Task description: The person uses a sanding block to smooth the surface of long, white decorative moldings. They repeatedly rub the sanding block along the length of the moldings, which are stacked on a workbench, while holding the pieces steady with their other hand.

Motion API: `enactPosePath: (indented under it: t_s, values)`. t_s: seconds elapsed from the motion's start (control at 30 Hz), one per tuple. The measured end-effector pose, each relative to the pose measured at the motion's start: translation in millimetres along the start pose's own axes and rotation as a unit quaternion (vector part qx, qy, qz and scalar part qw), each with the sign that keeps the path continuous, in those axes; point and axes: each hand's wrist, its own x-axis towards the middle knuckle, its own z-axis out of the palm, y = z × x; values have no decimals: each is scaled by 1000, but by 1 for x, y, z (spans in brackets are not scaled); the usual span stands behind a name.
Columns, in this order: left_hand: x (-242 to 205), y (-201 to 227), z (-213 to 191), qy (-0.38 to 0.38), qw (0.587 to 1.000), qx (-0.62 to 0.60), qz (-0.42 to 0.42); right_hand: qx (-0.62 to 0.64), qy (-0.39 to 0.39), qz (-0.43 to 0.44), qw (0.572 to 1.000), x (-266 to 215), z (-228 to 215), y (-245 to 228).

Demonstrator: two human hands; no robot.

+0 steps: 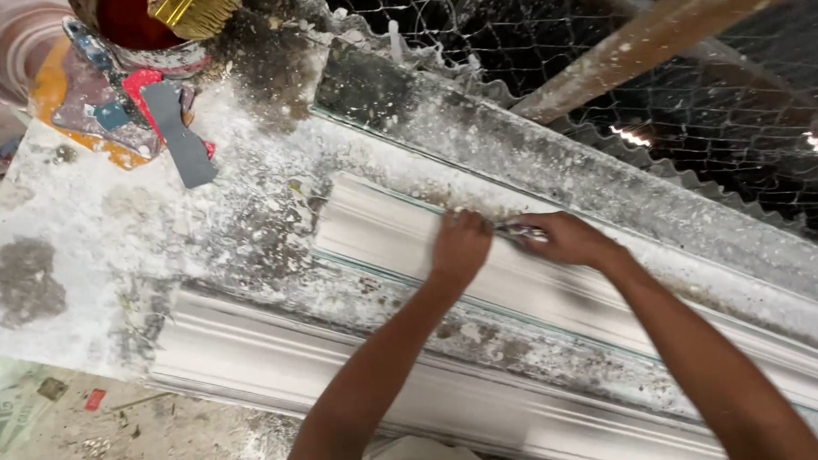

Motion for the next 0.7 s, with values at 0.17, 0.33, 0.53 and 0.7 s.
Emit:
enactPosePath:
  t_s: [0.17,0.33,0.53,0.7]
  values:
    - [3,-82,-37,-40,996,78,-3,33,-23,-52,998,67,2,-69]
    - [12,-186,-138,-184,969,138,-95,103,2,-113,988,147,10,-162]
    - [6,-145,-154,128,974,-90,-166,145,69,-39,986,100,10,-162]
    - [-16,-99,-44,-38,715,-632,-297,295,126,-154,934,26,68,-155]
